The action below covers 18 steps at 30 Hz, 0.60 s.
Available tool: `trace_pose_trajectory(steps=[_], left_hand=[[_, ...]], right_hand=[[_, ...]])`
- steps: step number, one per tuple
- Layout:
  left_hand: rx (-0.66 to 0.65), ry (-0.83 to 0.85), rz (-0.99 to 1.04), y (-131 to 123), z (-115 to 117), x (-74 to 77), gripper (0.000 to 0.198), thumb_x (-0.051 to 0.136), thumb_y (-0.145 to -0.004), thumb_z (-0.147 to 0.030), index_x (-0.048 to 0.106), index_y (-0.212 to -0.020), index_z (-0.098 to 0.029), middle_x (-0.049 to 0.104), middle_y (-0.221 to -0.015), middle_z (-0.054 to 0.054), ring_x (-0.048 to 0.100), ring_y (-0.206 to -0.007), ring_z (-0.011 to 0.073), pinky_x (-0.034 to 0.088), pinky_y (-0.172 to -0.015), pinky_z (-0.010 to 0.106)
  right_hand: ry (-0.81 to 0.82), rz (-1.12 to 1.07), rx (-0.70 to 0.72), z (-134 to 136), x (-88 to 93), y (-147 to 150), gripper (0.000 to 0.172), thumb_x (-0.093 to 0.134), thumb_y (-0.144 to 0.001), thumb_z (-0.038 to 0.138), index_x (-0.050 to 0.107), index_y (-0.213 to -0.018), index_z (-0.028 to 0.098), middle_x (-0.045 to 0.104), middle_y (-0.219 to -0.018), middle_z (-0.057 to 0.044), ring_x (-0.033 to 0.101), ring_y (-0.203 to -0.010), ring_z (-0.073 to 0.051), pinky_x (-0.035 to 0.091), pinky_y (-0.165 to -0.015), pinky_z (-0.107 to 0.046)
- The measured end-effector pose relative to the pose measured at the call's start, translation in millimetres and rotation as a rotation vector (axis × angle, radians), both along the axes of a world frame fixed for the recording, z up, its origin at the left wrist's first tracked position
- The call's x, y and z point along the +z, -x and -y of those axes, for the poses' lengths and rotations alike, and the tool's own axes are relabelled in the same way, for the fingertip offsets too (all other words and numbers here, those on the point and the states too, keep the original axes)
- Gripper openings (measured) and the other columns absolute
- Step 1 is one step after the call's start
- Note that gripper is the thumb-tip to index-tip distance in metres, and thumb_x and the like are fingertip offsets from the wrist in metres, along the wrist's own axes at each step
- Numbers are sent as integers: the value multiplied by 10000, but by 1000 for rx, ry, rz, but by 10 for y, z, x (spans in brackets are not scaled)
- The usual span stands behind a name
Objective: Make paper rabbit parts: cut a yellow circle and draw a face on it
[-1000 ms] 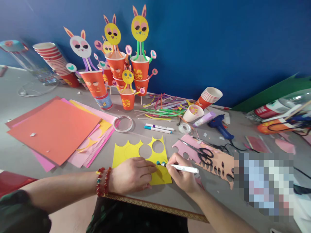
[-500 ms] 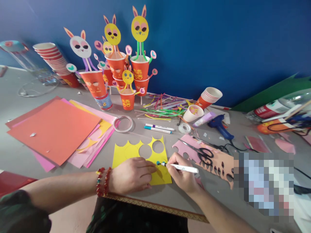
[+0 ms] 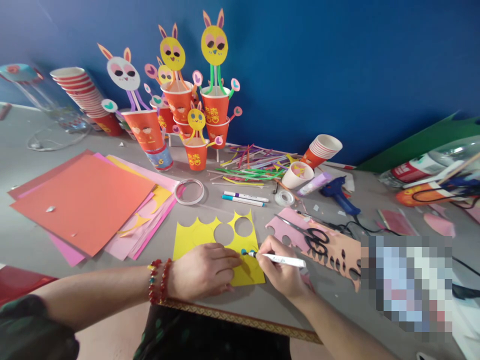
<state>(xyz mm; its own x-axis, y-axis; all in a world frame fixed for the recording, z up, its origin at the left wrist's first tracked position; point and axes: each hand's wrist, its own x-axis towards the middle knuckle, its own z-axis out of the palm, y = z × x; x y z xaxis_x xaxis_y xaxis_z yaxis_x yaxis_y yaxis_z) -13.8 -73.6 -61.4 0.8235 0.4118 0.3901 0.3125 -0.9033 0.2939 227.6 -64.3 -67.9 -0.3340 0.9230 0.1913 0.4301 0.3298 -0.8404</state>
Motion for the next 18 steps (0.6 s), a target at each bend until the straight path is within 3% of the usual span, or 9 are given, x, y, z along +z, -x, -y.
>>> trace_pose_trajectory(steps=[13,18], left_hand=[[-5,-4,-4,1,0,-1,298,483,-1013,-334,615,-808,-163,711,-1196,96,634,-1154,226,535,-914,354],[4,0,3,2,3,-13,280,509,-1002,-332,622,-806,-167,711,-1189,97,630,-1151,218,529,-929,348]], right_hand=[[4,22,8,-1,3,-8,187,528,-856,161,459,-699,236,461,-567,59,421,-485,-118,322,-467,-242],[11,-77,-45,1,7,-11,179,520,-874,183,476,-709,236,520,-607,36,475,-521,-134,383,-495,-251]])
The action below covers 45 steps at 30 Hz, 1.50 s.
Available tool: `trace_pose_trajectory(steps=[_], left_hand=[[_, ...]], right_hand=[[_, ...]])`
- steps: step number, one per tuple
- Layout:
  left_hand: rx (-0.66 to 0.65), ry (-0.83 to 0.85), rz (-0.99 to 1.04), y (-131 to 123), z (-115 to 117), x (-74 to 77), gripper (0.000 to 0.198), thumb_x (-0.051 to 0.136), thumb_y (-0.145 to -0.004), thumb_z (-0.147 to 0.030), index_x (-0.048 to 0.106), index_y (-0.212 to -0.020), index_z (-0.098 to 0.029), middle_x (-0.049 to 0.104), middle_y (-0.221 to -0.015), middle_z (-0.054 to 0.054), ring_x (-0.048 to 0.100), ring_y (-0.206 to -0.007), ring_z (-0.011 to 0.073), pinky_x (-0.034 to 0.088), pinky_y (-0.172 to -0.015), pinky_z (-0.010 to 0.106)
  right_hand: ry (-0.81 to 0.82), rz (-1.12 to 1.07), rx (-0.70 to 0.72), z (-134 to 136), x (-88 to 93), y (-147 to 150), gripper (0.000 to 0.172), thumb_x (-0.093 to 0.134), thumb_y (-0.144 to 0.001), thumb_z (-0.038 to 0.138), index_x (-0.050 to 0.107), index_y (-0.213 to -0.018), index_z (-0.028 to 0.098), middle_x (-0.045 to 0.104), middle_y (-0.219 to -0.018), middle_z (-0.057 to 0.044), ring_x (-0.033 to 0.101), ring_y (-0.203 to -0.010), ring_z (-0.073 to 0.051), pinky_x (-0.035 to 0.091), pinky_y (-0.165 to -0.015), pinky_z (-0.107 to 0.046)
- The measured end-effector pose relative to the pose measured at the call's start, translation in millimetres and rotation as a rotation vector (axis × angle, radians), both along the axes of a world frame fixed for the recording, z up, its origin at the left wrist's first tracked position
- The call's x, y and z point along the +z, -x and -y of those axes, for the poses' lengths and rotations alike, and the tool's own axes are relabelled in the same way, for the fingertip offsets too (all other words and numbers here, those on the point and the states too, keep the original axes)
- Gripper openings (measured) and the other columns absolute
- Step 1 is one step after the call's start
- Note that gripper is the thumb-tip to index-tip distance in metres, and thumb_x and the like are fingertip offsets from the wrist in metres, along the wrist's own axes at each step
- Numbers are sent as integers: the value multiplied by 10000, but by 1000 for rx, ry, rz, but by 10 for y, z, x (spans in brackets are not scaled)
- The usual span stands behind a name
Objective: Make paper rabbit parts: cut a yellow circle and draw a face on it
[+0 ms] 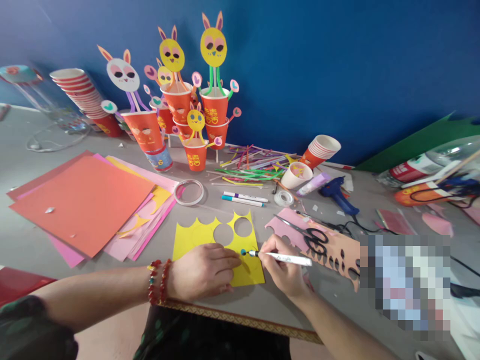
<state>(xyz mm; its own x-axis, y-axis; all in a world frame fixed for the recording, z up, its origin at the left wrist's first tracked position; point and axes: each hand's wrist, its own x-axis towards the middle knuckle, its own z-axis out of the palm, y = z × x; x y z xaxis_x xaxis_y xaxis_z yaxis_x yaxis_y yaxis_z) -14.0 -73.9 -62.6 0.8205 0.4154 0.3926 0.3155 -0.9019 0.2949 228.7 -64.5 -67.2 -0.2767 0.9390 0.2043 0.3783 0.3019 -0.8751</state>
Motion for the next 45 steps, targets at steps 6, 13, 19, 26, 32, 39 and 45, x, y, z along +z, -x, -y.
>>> trace_pose_trajectory(steps=[6,13,19,26,32,39,45], left_hand=[[-7,8,-12,7,5,-25,234,504,-998,-310,615,-848,-168,706,-1197,106,627,-1161,231,518,-950,363],[-9,-5,-38,1,12,13,213,447,-1012,-252,622,-939,-153,712,-1185,132,646,-1128,243,528,-938,380],[-16,-8,-46,-8,5,67,199,449,-1006,-229,598,-895,-158,705,-1196,131,650,-1123,249,524,-927,374],[16,10,-64,-21,31,27,158,485,-985,-221,591,-882,-166,698,-1198,120,634,-1140,252,525,-928,388],[22,3,-79,-20,30,96,196,463,-1006,-232,600,-881,-171,699,-1188,110,617,-1157,245,529,-923,363],[26,10,-112,-41,29,163,213,437,-1021,-250,601,-902,-184,703,-1187,76,625,-1131,233,528,-929,358],[10,0,-98,-160,112,224,159,469,-982,-214,597,-892,-190,708,-1183,65,634,-1099,222,540,-903,342]], right_hand=[[25,-66,-32,6,14,12,160,536,-908,244,512,-749,232,556,-614,29,529,-531,-141,407,-491,-247],[74,-74,26,21,184,30,44,538,-936,273,557,-934,234,674,-709,-1,620,-589,-151,458,-523,-240],[124,-31,27,-23,416,-71,85,562,-934,291,604,-929,217,675,-748,-15,594,-615,-142,441,-548,-236],[218,-67,49,10,516,-151,90,579,-925,286,592,-885,206,679,-729,-15,572,-607,-134,423,-544,-228],[191,-86,18,44,356,-193,88,571,-939,286,585,-890,214,666,-710,-1,568,-594,-130,390,-515,-219],[42,-76,-66,29,178,-206,97,568,-936,296,597,-895,213,654,-712,-6,569,-590,-140,409,-532,-235],[36,-65,-66,36,133,-198,80,562,-930,286,600,-918,216,670,-724,-15,598,-607,-151,438,-557,-245]])
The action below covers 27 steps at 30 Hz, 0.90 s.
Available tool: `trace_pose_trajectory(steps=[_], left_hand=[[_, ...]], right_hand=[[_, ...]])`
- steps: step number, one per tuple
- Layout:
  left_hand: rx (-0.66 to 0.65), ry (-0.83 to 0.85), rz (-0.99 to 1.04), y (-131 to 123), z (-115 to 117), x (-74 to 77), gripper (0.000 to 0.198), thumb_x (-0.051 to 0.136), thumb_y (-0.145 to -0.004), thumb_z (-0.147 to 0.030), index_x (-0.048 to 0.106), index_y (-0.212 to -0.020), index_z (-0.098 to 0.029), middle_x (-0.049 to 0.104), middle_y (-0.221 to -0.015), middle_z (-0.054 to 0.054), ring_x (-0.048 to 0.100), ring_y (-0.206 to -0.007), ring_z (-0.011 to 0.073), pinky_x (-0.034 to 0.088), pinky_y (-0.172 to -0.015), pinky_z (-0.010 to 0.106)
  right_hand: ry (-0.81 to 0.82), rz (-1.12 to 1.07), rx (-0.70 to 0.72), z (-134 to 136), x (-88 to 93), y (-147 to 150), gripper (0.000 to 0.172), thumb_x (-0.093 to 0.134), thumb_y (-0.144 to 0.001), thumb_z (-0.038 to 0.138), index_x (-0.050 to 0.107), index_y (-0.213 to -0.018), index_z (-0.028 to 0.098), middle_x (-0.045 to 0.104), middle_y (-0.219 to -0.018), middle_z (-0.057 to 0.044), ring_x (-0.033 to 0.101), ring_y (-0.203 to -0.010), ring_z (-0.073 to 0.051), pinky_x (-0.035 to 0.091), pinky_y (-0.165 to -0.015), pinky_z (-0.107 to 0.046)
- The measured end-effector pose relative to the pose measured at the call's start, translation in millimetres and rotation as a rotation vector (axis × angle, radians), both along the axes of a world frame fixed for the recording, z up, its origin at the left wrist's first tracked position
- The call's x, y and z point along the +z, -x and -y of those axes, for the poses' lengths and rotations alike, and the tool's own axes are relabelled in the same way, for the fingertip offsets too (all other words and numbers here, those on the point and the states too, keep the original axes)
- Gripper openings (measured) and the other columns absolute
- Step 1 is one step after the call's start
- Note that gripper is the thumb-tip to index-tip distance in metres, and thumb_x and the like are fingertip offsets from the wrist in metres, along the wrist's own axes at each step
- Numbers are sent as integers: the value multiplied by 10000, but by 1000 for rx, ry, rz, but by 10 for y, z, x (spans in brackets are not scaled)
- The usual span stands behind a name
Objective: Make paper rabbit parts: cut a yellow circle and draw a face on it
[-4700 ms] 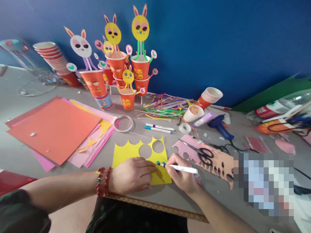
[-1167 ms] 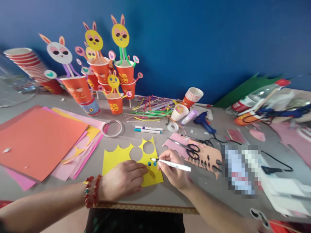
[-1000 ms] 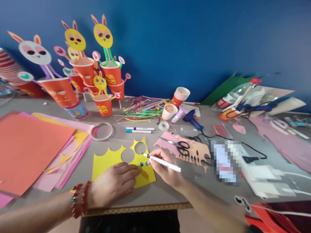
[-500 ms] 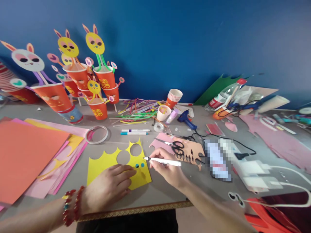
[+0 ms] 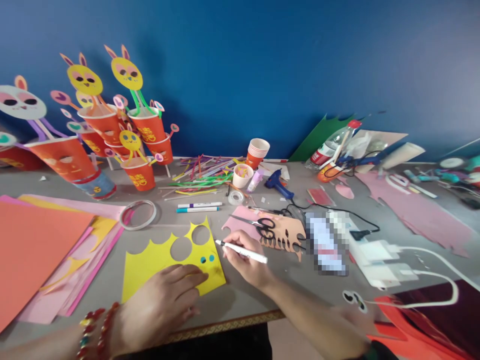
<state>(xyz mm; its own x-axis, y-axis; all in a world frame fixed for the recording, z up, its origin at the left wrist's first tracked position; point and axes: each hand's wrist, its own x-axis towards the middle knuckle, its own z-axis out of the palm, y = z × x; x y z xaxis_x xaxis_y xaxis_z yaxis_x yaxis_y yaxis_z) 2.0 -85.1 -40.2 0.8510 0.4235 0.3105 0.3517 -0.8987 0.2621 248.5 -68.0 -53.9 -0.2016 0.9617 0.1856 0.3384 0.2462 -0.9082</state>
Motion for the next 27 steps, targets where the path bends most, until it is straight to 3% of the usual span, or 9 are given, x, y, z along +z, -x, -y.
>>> trace_pose_trajectory(steps=[4,10,17,27], left_hand=[[-17,-46,34,-125,40,-41,117,510,-942,-206,589,-858,-185,701,-1195,74,624,-1131,228,536,-925,353],[-15,-109,30,-163,51,-69,173,479,-977,-232,608,-886,-161,709,-1183,105,652,-1077,236,556,-872,359],[57,-106,-6,-106,99,-77,179,488,-981,-253,618,-916,-148,672,-1270,111,634,-1128,249,553,-860,358],[73,-92,-70,-112,116,-163,176,496,-987,-264,618,-946,-144,649,-1284,123,580,-1199,261,526,-892,366]], right_hand=[[26,-6,30,0,-16,6,60,559,-927,269,591,-913,220,669,-721,-8,610,-617,-150,458,-582,-247],[94,-93,-10,-18,-19,-10,103,578,-911,286,534,-839,226,617,-664,21,550,-549,-131,402,-495,-221],[-16,81,21,-27,-130,-15,145,565,-866,201,513,-733,223,530,-637,35,472,-544,-127,367,-513,-240],[-56,166,105,-19,-103,7,155,548,-871,169,495,-740,234,558,-637,34,512,-549,-135,388,-531,-250]])
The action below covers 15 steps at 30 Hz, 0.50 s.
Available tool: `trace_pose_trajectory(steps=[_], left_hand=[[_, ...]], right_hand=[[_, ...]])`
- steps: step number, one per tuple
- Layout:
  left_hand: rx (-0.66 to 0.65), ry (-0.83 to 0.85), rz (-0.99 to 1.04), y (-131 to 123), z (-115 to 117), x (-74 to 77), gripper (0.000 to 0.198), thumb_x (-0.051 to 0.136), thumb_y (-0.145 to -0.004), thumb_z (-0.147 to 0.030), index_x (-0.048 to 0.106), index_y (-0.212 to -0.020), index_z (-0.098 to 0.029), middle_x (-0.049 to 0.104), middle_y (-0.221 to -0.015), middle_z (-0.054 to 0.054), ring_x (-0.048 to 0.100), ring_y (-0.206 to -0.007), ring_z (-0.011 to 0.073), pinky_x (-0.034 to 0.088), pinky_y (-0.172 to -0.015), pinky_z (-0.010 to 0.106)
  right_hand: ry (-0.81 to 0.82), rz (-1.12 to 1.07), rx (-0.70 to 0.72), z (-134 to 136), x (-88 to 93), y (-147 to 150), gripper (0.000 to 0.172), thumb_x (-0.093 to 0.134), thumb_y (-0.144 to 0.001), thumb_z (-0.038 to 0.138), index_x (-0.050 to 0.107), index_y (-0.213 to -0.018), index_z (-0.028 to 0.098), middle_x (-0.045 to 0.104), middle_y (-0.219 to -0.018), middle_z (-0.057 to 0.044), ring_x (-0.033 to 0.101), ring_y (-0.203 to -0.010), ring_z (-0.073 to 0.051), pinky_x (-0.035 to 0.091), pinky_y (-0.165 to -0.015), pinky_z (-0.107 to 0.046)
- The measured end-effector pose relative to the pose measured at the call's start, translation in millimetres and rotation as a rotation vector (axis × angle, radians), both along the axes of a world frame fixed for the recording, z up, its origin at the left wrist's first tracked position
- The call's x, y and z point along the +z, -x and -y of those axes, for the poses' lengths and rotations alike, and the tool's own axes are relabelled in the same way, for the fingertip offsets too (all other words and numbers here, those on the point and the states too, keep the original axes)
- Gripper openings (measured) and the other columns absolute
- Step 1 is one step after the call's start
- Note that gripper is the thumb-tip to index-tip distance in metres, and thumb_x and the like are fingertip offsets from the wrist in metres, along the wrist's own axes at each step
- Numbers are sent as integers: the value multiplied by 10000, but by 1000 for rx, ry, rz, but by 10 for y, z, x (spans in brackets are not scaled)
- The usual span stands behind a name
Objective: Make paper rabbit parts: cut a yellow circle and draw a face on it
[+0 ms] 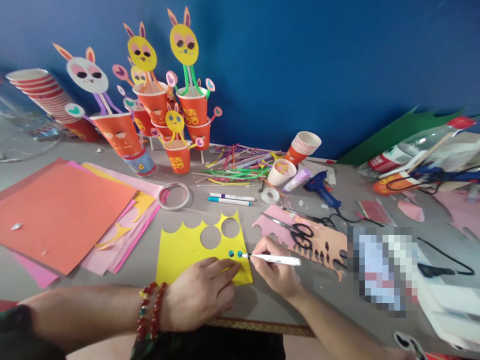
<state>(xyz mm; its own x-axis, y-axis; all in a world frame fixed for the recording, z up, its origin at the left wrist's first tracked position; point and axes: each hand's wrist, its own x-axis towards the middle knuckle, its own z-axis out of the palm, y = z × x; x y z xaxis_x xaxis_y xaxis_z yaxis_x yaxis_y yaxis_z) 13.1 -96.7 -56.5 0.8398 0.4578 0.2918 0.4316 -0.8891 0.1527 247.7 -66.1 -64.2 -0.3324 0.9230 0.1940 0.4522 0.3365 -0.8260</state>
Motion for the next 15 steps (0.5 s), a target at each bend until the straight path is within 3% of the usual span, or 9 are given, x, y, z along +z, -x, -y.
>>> trace_pose_trajectory(steps=[15], left_hand=[[-3,3,-72,3,4,14,221,464,-1015,-301,611,-968,-143,623,-1327,120,547,-1236,264,509,-881,366]], right_hand=[[2,48,24,5,-11,5,165,537,-881,171,493,-738,239,559,-614,35,517,-532,-133,390,-519,-251]])
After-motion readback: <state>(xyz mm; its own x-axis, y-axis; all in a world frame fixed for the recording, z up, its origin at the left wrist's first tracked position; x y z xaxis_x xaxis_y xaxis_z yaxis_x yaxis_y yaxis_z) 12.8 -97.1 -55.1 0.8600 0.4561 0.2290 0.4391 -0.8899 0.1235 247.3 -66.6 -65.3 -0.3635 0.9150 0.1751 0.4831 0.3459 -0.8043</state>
